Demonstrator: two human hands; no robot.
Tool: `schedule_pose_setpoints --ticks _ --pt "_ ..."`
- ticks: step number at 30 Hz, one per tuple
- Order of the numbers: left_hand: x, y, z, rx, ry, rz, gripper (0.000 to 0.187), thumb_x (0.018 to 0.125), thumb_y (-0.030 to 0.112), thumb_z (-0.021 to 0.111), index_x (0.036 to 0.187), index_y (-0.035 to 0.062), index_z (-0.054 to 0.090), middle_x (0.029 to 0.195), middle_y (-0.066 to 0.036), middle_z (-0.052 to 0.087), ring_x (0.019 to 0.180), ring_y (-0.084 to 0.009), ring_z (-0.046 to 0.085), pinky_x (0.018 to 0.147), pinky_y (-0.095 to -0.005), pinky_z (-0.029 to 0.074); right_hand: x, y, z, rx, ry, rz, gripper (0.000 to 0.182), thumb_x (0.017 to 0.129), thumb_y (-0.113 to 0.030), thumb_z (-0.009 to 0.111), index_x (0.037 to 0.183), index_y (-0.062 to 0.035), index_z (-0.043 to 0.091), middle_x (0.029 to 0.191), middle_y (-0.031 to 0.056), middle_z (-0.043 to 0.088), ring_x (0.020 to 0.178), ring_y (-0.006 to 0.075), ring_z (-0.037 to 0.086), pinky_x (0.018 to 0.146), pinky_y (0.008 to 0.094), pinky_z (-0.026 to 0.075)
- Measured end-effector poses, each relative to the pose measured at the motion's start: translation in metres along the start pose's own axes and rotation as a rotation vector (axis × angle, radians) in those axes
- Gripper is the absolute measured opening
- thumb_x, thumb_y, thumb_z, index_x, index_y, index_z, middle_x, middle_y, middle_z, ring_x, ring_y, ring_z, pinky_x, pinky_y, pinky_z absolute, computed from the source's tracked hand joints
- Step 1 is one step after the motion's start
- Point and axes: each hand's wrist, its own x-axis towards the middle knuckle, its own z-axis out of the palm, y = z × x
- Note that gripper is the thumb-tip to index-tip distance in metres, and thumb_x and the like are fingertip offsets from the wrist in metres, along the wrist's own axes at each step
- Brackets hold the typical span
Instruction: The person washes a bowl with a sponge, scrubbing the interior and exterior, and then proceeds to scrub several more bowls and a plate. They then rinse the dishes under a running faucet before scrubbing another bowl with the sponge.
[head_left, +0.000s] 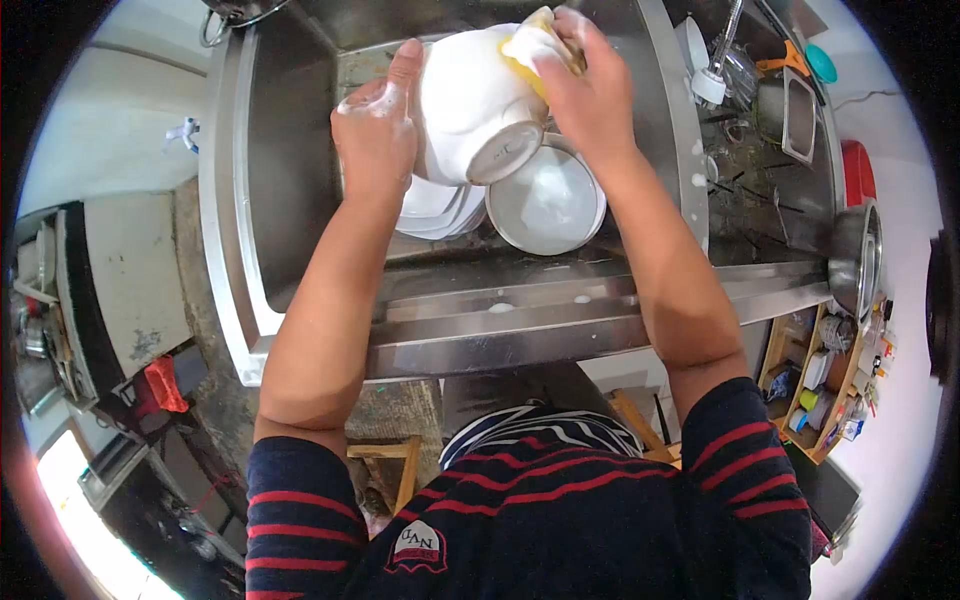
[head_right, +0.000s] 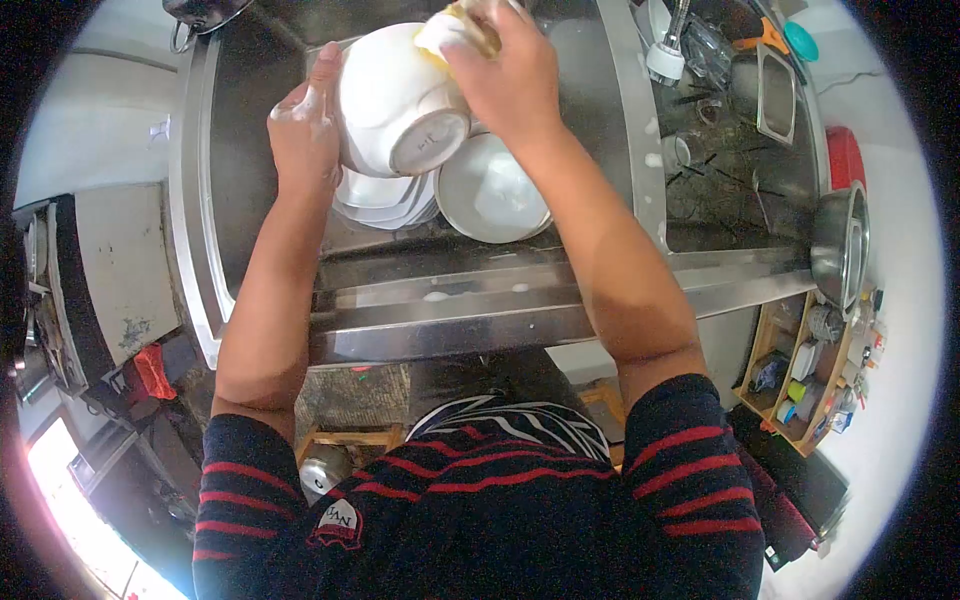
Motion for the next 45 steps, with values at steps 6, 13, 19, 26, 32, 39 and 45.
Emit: schedule_pose_setpoints --ticks 6,13,19,26,32,39,45 --pt "0.0 -0.003 0.003 -0.163 -0.084 0.135 0.052 0.084 0.046 0.069 0.069 -0.0033 0.063 0.063 -0.003 0.056 0.06 -0.0124 0.046 0.058 -0.0282 0.043 -0.018 -0.032 0.022 0.003 -0.124 -0.415 0.031 0.064 -0.023 0.073 0.088 -0.0091 0.061 0.101 0.0141 0.061 0.093 0.0328 0.059 0.084 0.0407 0.048" --pt "0.009 0.0 0.001 -0.511 -0.009 -0.233 0.049 0.085 0.041 0.07 0.085 -0.0074 0.064 0.076 -0.007 0.062 0.068 -0.0143 0.054 0.061 -0.0292 0.046 -0.01 -0.006 0.011 0.08 0.016 -0.107 0.028 0.06 -0.012 0.071 0.081 -0.006 0.053 0.108 0.0182 0.06 0.098 0.0375 0.056 0.088 0.0441 0.045" --pt "0.008 0.006 -0.002 -0.766 -0.007 -0.368 0.042 0.092 0.03 0.061 0.111 -0.0067 0.056 0.105 -0.013 0.064 0.091 -0.0254 0.064 0.081 -0.0377 0.053 -0.012 -0.014 0.014 0.03 -0.099 -0.502 0.034 0.06 -0.019 0.074 0.085 -0.0074 0.055 0.117 0.0175 0.056 0.108 0.0382 0.054 0.091 0.0448 0.045" --pt "0.005 0.01 -0.004 -0.769 0.005 -0.412 0.042 0.093 0.031 0.059 0.114 -0.0051 0.055 0.108 -0.013 0.063 0.094 -0.0249 0.063 0.083 -0.0374 0.053 -0.012 -0.019 0.015 -0.111 -0.012 -0.458 0.033 0.061 -0.014 0.072 0.087 -0.0053 0.054 0.119 0.022 0.056 0.109 0.0389 0.054 0.094 0.0417 0.043" --pt "0.002 0.006 -0.003 -0.315 -0.037 -0.17 0.048 0.092 0.044 0.057 0.096 -0.0037 0.062 0.088 -0.011 0.065 0.076 -0.0176 0.062 0.07 -0.0316 0.05 -0.005 -0.011 0.004 0.239 0.081 0.254 0.041 0.079 -0.023 0.062 0.111 0.0029 0.056 0.116 0.0239 0.057 0.11 0.0368 0.056 0.095 0.0413 0.042" --pt "-0.012 0.011 0.0 -0.073 -0.055 0.049 0.075 0.09 0.066 0.043 0.06 -0.002 0.056 0.055 -0.005 0.052 0.055 -0.0145 0.046 0.055 -0.0331 0.042 -0.012 -0.013 0.014 -0.046 -0.063 -0.31 0.048 0.062 -0.029 0.07 0.106 -0.011 0.064 0.111 0.0127 0.059 0.104 0.033 0.055 0.091 0.0448 0.044" --pt "-0.011 0.008 0.0 0.016 -0.019 0.024 0.075 0.089 0.067 0.043 0.064 -0.0022 0.058 0.057 -0.008 0.055 0.057 -0.0164 0.049 0.059 -0.0332 0.044 -0.006 -0.012 0.01 -0.117 -0.055 -0.308 0.052 0.078 -0.041 0.061 0.107 0.002 0.055 0.111 0.0251 0.057 0.11 0.043 0.053 0.094 0.0471 0.041"
